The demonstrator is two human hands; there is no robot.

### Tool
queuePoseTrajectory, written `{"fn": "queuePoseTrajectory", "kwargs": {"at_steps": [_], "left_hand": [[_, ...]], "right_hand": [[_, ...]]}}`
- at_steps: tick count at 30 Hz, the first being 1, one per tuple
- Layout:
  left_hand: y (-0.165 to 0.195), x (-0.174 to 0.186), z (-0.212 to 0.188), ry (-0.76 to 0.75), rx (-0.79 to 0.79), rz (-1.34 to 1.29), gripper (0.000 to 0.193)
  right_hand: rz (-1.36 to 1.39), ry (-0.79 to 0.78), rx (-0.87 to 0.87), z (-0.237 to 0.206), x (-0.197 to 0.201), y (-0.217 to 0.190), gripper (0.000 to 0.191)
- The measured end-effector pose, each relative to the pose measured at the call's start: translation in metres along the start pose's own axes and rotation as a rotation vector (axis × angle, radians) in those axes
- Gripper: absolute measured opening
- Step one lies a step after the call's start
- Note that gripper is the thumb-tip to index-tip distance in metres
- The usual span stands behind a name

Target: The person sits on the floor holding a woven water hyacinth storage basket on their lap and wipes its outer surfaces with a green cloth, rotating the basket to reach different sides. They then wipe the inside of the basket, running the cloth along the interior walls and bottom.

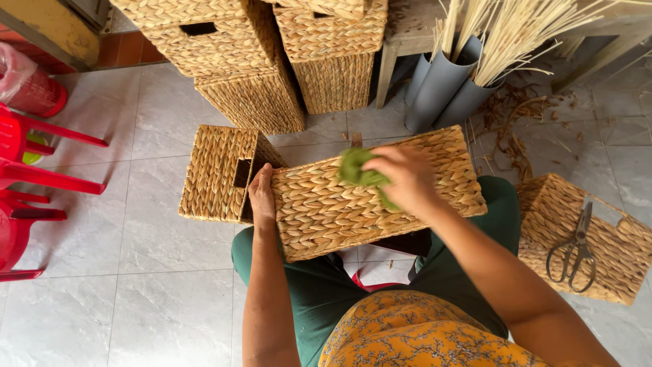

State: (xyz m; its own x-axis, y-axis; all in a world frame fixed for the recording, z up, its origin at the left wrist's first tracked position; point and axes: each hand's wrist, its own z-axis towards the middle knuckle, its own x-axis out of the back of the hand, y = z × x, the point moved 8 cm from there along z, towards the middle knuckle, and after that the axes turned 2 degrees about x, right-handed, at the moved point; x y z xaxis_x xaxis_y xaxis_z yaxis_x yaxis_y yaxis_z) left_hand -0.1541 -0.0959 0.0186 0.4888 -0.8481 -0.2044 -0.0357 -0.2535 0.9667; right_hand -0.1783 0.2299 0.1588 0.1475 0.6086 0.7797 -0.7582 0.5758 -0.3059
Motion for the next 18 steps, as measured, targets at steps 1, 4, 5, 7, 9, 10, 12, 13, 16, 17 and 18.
{"fn": "queuePoseTrajectory", "kwargs": {"at_steps": [1, 4, 5, 7, 9, 10, 12, 13, 16, 17, 18], "left_hand": [[0.000, -0.001, -0.003, 0.005, 0.031, -0.013, 0.043], [0.006, -0.009, -0.016, -0.059, -0.012, 0.013, 0.050], [0.004, -0.011, -0.021, -0.074, 0.001, -0.050, 0.051], [-0.005, -0.007, -0.035, -0.094, 0.025, -0.174, 0.056], [0.012, -0.002, -0.066, -0.064, -0.450, 0.362, 0.055], [0.016, -0.007, -0.085, -0.042, -0.687, 0.631, 0.055], [-0.021, 0.011, -0.097, -0.069, -0.342, 0.230, 0.058], [-0.038, 0.014, -0.100, -0.089, -0.170, 0.033, 0.059], [-0.063, 0.018, -0.115, -0.080, 0.150, -0.300, 0.063], [-0.058, 0.016, -0.119, -0.101, 0.150, -0.319, 0.065], [-0.052, 0.013, -0.121, -0.129, 0.148, -0.338, 0.066]], "right_hand": [[-0.030, -0.018, -0.104, -0.008, 0.016, 0.031, 0.033], [-0.033, 0.054, -0.280, -0.044, 0.068, 0.093, 0.040], [0.004, 0.044, -0.345, -0.059, 0.076, 0.109, 0.039], [0.199, 0.065, -0.622, -0.093, 0.080, 0.148, 0.039], [0.391, 0.173, -0.906, -0.140, 0.072, 0.175, 0.038], [0.425, 0.254, -0.958, -0.156, 0.070, 0.184, 0.037], [0.693, 0.512, -0.949, -0.188, 0.064, 0.191, 0.040], [0.827, 0.647, -0.945, -0.205, 0.060, 0.192, 0.042], [1.029, 0.770, -0.948, -0.242, 0.052, 0.187, 0.039], [1.056, 0.775, -0.992, -0.250, 0.049, 0.186, 0.040], [1.080, 0.788, -1.034, -0.255, 0.046, 0.185, 0.041]]}}
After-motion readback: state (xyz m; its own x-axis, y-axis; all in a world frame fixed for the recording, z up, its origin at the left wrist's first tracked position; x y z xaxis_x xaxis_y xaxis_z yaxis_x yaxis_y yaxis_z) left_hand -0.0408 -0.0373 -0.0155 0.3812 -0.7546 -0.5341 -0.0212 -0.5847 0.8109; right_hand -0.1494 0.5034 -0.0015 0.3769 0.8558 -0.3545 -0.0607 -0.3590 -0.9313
